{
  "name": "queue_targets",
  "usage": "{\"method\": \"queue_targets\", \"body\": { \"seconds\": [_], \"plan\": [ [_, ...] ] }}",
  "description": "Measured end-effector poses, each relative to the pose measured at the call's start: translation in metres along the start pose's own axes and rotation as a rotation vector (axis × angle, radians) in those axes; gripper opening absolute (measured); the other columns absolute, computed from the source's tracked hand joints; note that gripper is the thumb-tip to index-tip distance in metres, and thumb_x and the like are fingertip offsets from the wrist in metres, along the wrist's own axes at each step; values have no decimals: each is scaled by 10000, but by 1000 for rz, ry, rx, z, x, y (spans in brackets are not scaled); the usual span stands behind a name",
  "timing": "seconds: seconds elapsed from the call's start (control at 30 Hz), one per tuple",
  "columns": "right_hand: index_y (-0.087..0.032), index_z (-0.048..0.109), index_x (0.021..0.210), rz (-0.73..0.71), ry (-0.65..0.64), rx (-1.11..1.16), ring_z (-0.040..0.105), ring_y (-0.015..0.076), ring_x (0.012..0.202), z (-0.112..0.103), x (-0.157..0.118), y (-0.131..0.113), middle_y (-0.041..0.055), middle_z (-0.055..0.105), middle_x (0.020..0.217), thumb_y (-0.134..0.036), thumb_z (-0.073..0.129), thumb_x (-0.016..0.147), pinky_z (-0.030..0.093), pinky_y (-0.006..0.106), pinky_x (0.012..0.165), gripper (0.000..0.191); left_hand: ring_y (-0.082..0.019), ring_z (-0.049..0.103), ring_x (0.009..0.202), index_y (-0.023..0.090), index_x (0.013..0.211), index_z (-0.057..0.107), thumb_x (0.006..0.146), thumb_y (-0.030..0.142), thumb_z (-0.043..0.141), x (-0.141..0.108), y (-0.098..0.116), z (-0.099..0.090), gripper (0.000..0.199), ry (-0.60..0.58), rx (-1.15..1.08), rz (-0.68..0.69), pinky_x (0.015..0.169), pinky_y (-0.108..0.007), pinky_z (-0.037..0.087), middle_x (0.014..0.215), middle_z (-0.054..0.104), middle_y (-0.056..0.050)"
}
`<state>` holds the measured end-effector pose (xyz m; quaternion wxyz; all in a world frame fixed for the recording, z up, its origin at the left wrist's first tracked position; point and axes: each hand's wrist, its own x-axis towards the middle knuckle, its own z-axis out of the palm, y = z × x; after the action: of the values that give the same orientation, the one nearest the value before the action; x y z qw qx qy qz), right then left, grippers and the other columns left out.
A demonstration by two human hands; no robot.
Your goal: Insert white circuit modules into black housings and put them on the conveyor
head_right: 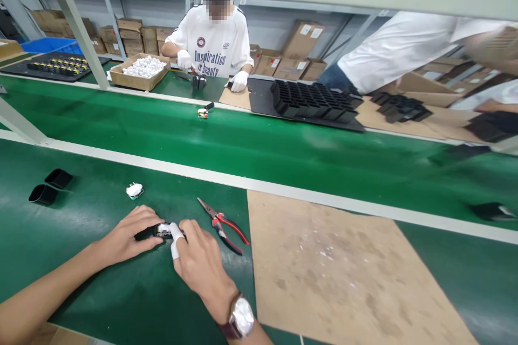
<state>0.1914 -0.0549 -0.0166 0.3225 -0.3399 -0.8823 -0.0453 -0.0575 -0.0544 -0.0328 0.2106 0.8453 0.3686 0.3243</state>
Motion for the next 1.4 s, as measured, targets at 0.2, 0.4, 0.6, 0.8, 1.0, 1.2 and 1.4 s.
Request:
{"method": "queue_targets", "body": {
  "seconds": [0.2, 0.4, 0.6, 0.8, 1.0, 1.2, 1.4],
  "plan": [
    [-220, 552, 728, -41, -33, -47, 538, 218, 774, -7, 4, 0, 92, 603, 921, -4, 480, 829, 379, 341, 561, 249, -257, 634, 1090, 218, 1353, 598, 1005, 248, 724, 1, 1, -1, 372, -8, 14, -1, 971, -421, 509, 1129, 725, -90],
    [-174, 664, 923, 55, -69, -64, 581, 215, 796, -6, -2, 10, 90, 635, 982, -26, 503, 887, 429, 351, 597, 221, -256, 658, 1087, 219, 1326, 626, 992, 245, 724, 1, 1, -2, 350, 15, 18, -20, 971, -412, 526, 1130, 739, -89],
    [-134, 704, 1104, 158, -253, -180, 609, 277, 916, 8, -9, 18, 101, 658, 994, 6, 580, 754, 550, 396, 779, 396, -261, 652, 1122, 227, 1345, 616, 1010, 257, 687, -1, 0, -3, 344, -41, 27, -80, 989, -431, 528, 1166, 735, -97],
    [-115, 653, 1272, 149, -201, -36, 600, 285, 1001, 4, -5, 14, 133, 668, 1109, 38, 504, 833, 585, 449, 886, 489, -264, 642, 1120, 230, 1349, 617, 1026, 284, 671, -1, 1, -5, 332, -85, 8, -101, 987, -431, 526, 1174, 732, -96],
    [-186, 596, 1376, 76, -147, 257, 587, 297, 1192, -1, 4, -1, 150, 627, 1319, -89, 519, 1013, 582, 494, 977, 383, -246, 661, 1074, 252, 1336, 612, 1035, 298, 664, -4, 0, -2, 308, -57, -6, -147, 938, -396, 544, 1169, 716, -81],
    [-190, 576, 1394, 72, -175, 264, 622, 291, 1133, 4, 2, -7, 141, 658, 1274, -139, 548, 1038, 591, 496, 956, 361, -229, 689, 1029, 261, 1297, 626, 1013, 301, 697, -5, 1, 2, 295, -9, -4, -160, 912, -364, 561, 1173, 730, -60],
    [-213, 564, 1410, 124, -6, 329, 655, 257, 1098, 4, 2, -7, 126, 684, 1221, -142, 554, 1043, 595, 445, 951, 374, -218, 690, 1010, 261, 1358, 619, 1061, 243, 624, -3, -1, 4, 297, -19, 19, -4, 900, -358, 539, 1148, 756, -63]
  ]
}}
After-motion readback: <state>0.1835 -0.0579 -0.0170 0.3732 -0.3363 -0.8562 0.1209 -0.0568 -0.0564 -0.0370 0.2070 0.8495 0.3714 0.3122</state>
